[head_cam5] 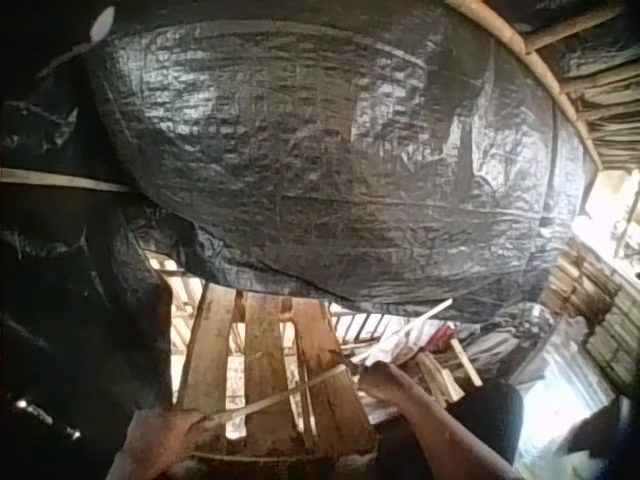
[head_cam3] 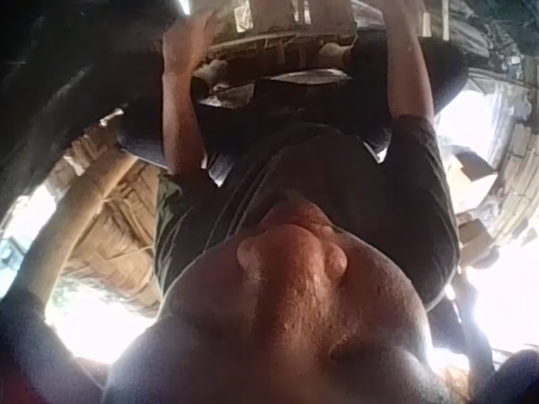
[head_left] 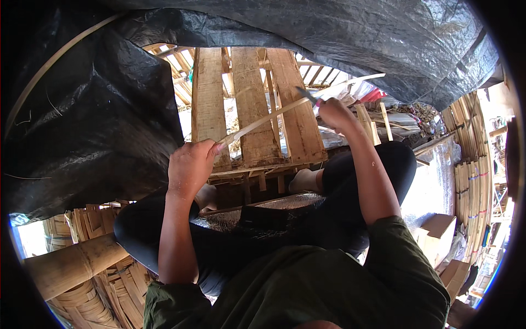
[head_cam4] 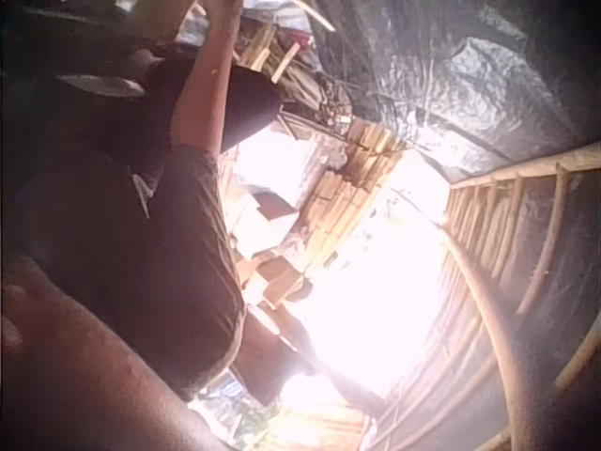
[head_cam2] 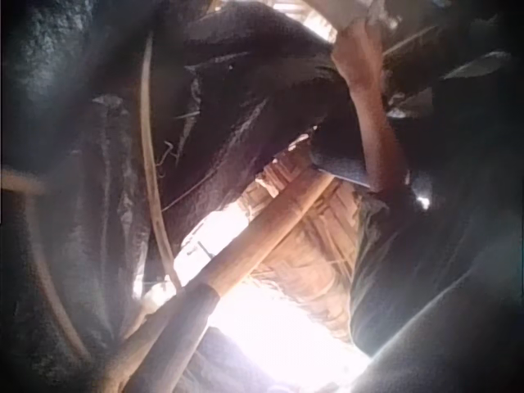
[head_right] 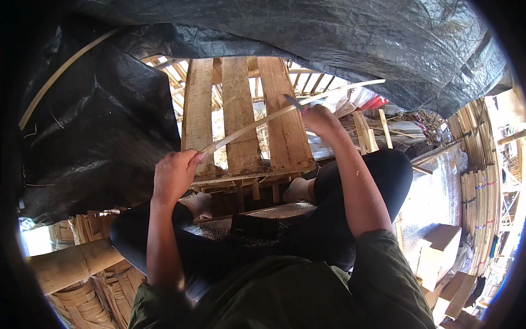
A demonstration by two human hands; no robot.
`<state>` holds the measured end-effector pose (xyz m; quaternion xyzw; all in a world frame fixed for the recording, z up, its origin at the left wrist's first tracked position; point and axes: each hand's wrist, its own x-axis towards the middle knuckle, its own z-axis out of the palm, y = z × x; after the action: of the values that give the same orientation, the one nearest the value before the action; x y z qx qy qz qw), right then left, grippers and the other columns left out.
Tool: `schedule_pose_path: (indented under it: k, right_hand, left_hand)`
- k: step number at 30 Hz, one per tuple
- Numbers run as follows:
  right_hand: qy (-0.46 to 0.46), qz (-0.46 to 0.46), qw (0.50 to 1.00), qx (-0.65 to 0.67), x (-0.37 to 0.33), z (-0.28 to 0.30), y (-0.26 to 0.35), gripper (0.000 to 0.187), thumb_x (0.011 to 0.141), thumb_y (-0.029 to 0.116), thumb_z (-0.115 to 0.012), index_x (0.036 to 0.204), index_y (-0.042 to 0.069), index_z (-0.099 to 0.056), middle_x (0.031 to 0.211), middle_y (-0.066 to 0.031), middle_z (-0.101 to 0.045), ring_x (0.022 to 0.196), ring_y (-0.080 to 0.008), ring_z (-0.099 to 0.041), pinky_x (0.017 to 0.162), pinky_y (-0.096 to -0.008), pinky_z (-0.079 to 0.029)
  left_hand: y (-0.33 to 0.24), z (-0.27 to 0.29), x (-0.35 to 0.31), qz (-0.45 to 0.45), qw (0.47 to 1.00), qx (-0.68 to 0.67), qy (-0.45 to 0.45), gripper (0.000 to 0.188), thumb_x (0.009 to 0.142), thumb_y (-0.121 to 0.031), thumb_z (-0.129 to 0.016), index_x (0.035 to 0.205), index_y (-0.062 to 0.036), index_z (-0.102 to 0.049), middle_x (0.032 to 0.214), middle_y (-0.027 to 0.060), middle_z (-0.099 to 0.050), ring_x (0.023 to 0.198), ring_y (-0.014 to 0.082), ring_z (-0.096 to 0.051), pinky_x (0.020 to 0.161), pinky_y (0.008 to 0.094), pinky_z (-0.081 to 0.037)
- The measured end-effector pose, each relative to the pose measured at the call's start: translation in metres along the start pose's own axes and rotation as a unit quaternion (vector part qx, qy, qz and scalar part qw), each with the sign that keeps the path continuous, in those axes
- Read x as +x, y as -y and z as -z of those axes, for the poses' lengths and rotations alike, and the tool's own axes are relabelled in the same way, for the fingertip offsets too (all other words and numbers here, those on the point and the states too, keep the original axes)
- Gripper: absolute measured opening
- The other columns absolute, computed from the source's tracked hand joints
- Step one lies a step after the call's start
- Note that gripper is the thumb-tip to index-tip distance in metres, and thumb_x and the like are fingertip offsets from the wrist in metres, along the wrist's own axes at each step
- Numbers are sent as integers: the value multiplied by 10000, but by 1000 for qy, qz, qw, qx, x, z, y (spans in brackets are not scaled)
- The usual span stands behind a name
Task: The person holds a thin wooden strip and scrapes along its length with a knife.
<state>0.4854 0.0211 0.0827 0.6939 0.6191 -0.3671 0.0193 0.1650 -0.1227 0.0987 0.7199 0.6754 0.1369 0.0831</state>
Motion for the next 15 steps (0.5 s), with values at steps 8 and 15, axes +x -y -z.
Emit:
schedule_pose_path:
  k: [8,15]
  right_hand:
    - [-89,224,970,-38,-55,-58,33,451,1027,342,-437,959,-45,-657,721,-215,-650,653,-297,-667,623,-446,-507]
    - [-282,302,911,10,-21,-12,-23,192,925,150,-638,930,-32,-701,776,-261,-648,713,-361,-668,678,-427,-499]
  left_hand:
    - [2,12,-26,-11,1000,10,-10,306,937,-350,-616,794,-80,-641,685,151,-629,696,376,-632,626,478,-495]
    - [-1,22,-45,-52,998,45,-4,294,938,-330,-615,773,-86,-620,670,122,-643,660,348,-652,598,445,-517]
